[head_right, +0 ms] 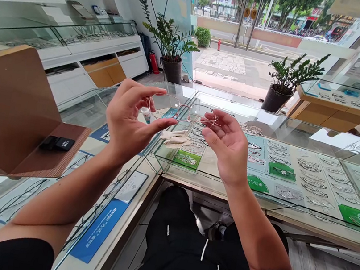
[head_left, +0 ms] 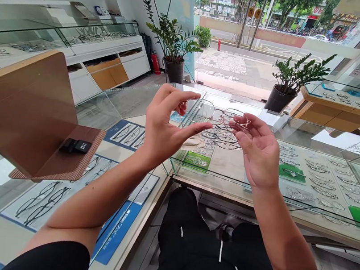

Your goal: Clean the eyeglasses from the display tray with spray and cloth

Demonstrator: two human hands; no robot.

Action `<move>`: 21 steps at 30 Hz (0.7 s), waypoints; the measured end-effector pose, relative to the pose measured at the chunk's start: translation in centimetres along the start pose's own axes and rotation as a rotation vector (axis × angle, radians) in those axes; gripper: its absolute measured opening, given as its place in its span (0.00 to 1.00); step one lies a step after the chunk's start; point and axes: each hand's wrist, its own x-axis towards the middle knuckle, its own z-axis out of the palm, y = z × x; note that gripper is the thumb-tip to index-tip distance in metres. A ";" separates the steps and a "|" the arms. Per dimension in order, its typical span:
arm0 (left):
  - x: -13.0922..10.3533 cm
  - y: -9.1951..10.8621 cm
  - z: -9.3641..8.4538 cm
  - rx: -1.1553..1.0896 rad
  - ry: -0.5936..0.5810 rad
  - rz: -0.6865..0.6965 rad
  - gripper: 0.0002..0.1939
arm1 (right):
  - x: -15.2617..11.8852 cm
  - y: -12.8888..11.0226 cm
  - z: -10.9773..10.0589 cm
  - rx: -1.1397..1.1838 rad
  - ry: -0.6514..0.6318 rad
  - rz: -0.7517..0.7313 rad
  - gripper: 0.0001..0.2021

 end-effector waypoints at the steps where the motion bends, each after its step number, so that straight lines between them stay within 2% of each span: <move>1: 0.0 0.0 0.0 -0.004 -0.002 -0.005 0.30 | 0.0 0.0 0.0 0.002 0.002 0.003 0.24; 12: -0.1 -0.3 0.3 -0.045 -0.106 -0.016 0.30 | 0.0 -0.1 -0.6 0.050 -0.021 -0.032 0.24; 18: -0.1 0.1 0.1 0.015 -0.266 0.113 0.29 | 0.3 -0.1 -1.3 -0.124 -0.140 0.062 0.14; 21: -0.1 0.6 -0.1 0.014 -0.355 0.150 0.28 | 0.5 0.2 -1.4 -0.223 -0.150 0.062 0.09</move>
